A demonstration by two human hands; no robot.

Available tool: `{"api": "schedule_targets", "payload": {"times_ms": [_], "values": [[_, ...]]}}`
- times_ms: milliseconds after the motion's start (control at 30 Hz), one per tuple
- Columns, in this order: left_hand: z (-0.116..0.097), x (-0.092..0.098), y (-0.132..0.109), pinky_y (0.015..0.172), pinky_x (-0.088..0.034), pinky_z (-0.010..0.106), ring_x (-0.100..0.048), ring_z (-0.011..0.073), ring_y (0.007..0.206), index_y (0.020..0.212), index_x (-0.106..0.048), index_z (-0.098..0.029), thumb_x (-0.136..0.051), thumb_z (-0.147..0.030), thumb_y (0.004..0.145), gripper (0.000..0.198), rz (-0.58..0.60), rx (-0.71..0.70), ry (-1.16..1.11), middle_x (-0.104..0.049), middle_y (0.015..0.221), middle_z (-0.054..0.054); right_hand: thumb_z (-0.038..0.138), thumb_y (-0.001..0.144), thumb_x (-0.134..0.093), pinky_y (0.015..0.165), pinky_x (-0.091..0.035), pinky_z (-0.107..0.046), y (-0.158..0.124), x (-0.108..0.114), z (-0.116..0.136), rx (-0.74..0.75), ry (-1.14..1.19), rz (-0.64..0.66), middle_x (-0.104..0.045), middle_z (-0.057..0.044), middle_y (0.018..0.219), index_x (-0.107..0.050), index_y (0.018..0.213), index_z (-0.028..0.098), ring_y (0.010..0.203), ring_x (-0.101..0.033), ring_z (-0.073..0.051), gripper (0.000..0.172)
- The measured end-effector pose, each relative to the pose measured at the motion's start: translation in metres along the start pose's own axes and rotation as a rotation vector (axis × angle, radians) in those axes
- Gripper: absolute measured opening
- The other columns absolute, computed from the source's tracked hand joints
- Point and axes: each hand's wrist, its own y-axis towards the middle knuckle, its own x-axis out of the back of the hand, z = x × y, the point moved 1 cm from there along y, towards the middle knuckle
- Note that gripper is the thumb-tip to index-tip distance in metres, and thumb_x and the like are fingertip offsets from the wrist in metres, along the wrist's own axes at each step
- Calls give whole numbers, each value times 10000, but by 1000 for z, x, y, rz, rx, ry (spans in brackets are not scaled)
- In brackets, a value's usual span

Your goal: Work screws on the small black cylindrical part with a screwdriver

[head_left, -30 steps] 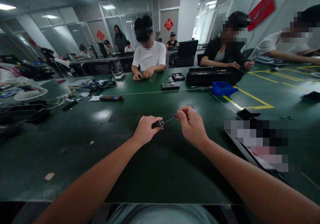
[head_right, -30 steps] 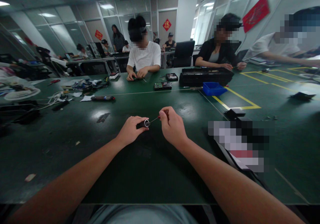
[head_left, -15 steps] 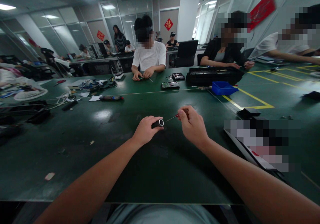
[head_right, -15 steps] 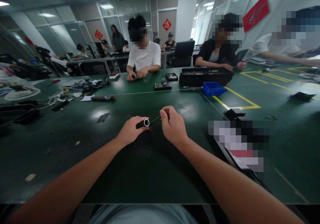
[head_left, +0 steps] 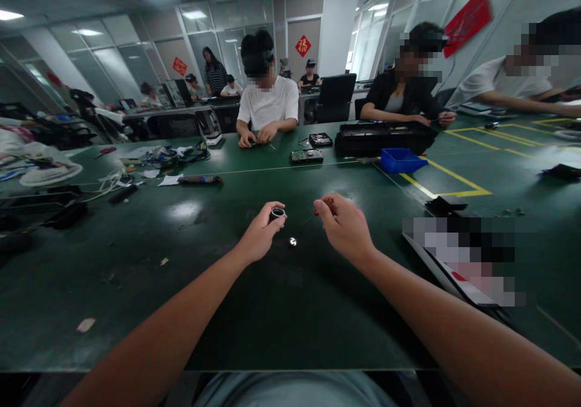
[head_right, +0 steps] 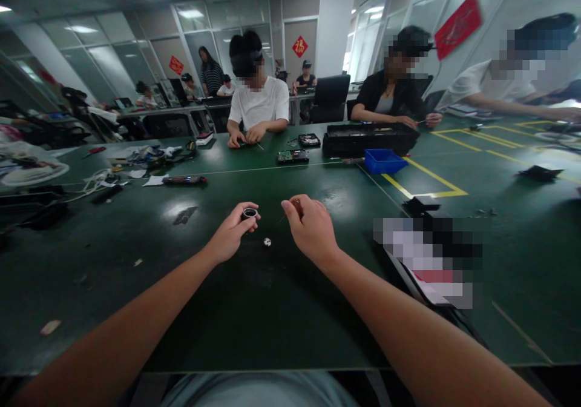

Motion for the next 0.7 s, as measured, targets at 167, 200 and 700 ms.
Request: {"api": "schedule_targets", "payload": {"times_ms": [167, 200, 700], "values": [[-12, 3, -4, 739, -482, 342, -604, 196, 798, 1006, -613, -210, -566, -454, 917, 263, 94, -56, 331, -649, 905, 28, 477, 976, -463, 600, -373, -324, -1, -1, -1, -36, -7, 16, -681, -29, 694, -620, 867, 243, 643, -626, -212, 302], [-13, 3, -4, 748, -479, 347, -609, 202, 811, 973, -627, -208, -573, -449, 915, 253, 115, -85, 395, -656, 906, 31, 481, 976, -462, 590, -368, -320, -1, -1, -1, -45, -6, 22, -677, -24, 681, -619, 868, 243, 623, -623, -206, 305], [-6, 6, -5, 765, -462, 334, -625, 235, 951, 1155, -673, -259, -546, -454, 928, 325, 410, -126, 818, -668, 1087, 53, 429, 980, -475, 580, -381, -287, -1, -1, 1, -33, 34, 23, -660, -16, 704, -628, 919, 200, 605, -593, -163, 282]]}}
